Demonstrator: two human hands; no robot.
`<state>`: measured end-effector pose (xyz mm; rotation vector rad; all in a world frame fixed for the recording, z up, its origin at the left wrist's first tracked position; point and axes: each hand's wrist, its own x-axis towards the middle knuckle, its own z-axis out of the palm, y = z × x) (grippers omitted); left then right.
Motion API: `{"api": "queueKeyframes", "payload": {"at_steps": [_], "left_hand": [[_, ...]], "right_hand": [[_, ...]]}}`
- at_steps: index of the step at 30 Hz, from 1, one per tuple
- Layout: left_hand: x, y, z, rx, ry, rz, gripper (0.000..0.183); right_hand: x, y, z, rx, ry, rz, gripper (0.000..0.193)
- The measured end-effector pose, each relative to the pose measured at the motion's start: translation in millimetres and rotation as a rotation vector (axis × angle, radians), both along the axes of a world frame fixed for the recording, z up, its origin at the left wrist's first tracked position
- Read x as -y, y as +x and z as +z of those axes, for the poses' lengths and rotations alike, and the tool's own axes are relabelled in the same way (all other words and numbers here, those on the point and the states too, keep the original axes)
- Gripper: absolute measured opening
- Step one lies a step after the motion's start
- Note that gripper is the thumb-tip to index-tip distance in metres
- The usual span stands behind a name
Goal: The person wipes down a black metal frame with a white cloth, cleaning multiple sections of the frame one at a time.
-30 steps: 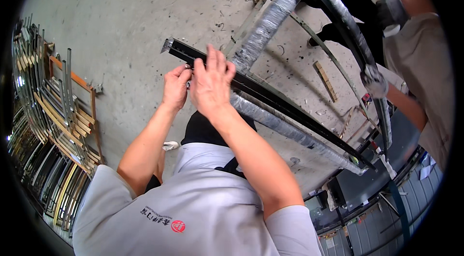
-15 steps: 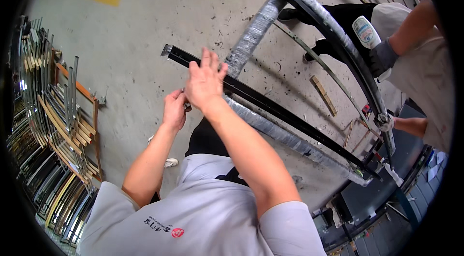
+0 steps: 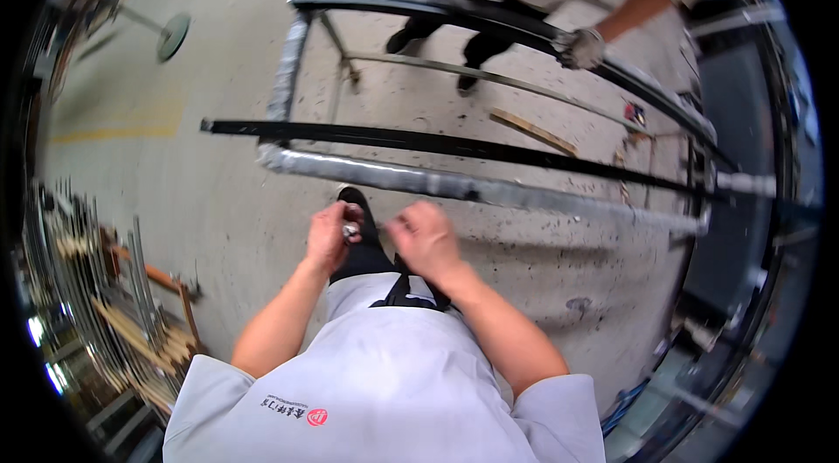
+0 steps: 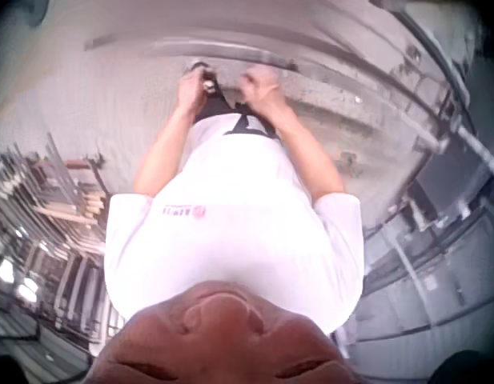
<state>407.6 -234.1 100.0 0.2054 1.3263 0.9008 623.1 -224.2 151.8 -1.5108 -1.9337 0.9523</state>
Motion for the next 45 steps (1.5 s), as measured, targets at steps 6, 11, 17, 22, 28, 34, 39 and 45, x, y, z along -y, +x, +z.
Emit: {"api": "queueKeyframes", "payload": {"at_steps": [6,11,17,22,28,34,39,45], "left_hand": [[-2,136,58,0.325,-0.31,-0.262,0.057],[-12,183,51,0.382,-0.325,-0.434,0.055],[-118,161,-66,-1.257,1.136,-0.775,0.027],[-195,178,-96,-1.489,0.636,-1.421,0.051],[-187,281,-76,-1.426,0.756,-1.496,0.052],[-183,390,-64,-1.374,0.793,-1.635,0.055],[-175,492,-73,-1.355,0.864,-1.667,0.059],[-159,606,-83,-1.413,0.912,-1.654,0.061]], "right_hand": [[54,61,19,-0.109,0.087,-0.092,0.026],[59,100,19,0.043,0.051,-0.164,0.021],[58,140,-5,0.002,-0.115,-0.712,0.024],[123,187,12,0.075,-0.241,-1.045,0.024],[250,158,-16,0.051,-0.469,-1.566,0.021],[372,68,-53,0.021,-0.9,-1.936,0.026],[399,40,-55,-0.144,-1.124,-2.026,0.027],[390,128,-75,-0.264,-1.145,-1.899,0.024]]}}
